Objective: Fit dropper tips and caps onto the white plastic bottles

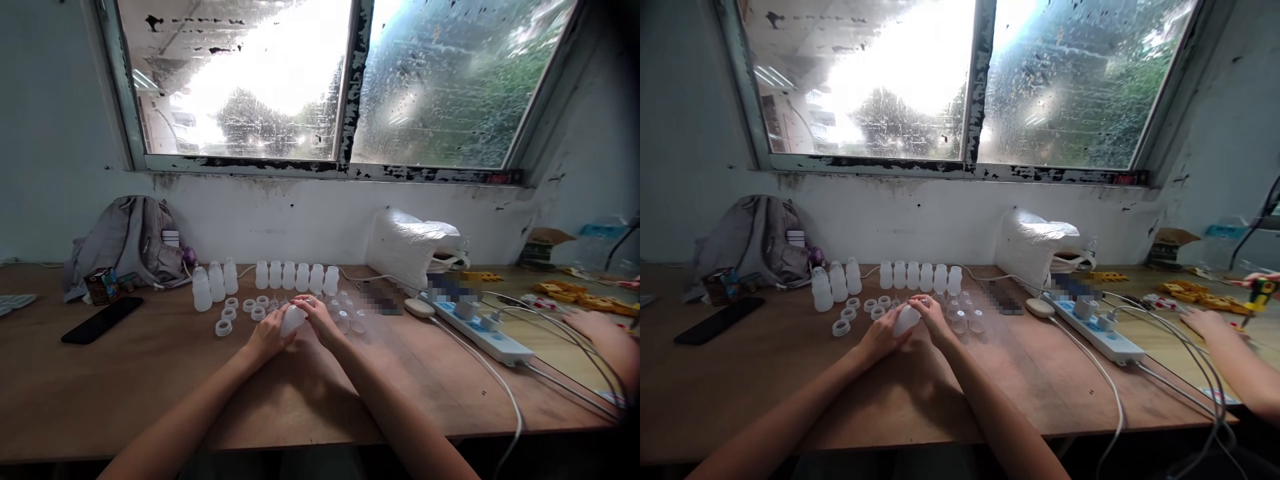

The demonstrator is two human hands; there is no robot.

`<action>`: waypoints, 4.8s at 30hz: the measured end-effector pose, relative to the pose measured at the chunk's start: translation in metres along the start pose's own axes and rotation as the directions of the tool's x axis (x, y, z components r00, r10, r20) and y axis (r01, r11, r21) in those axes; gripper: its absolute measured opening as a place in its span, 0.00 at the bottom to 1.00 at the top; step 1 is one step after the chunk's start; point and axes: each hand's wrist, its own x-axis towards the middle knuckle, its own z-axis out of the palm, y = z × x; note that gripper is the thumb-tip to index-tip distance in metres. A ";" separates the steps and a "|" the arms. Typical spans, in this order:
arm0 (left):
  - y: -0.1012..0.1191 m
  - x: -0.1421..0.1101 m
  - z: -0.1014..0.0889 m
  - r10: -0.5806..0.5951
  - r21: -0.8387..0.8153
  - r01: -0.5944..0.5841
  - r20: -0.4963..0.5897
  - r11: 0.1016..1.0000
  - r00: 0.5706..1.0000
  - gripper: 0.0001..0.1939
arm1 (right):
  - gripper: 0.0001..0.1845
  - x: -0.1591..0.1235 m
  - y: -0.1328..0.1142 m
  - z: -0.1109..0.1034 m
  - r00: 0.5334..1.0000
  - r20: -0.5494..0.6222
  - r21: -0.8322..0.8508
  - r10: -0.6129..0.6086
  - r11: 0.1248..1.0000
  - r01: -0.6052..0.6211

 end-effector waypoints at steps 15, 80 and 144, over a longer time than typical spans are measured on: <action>-0.012 -0.002 -0.015 0.027 0.144 -0.020 -0.048 0.989 0.998 0.23 | 0.14 0.009 -0.034 -0.069 0.926 -0.372 -0.926 0.056 0.045 -0.375; -0.013 -0.002 -0.023 0.013 -0.298 0.033 0.153 0.954 0.988 0.21 | 0.28 0.001 0.023 -0.013 0.974 -0.227 -0.544 -0.021 0.832 -0.109; -0.055 0.137 -0.122 -0.237 0.618 0.221 -0.057 0.754 0.970 0.18 | 0.11 0.001 0.031 -0.005 1.000 0.013 -0.391 0.018 0.920 -0.011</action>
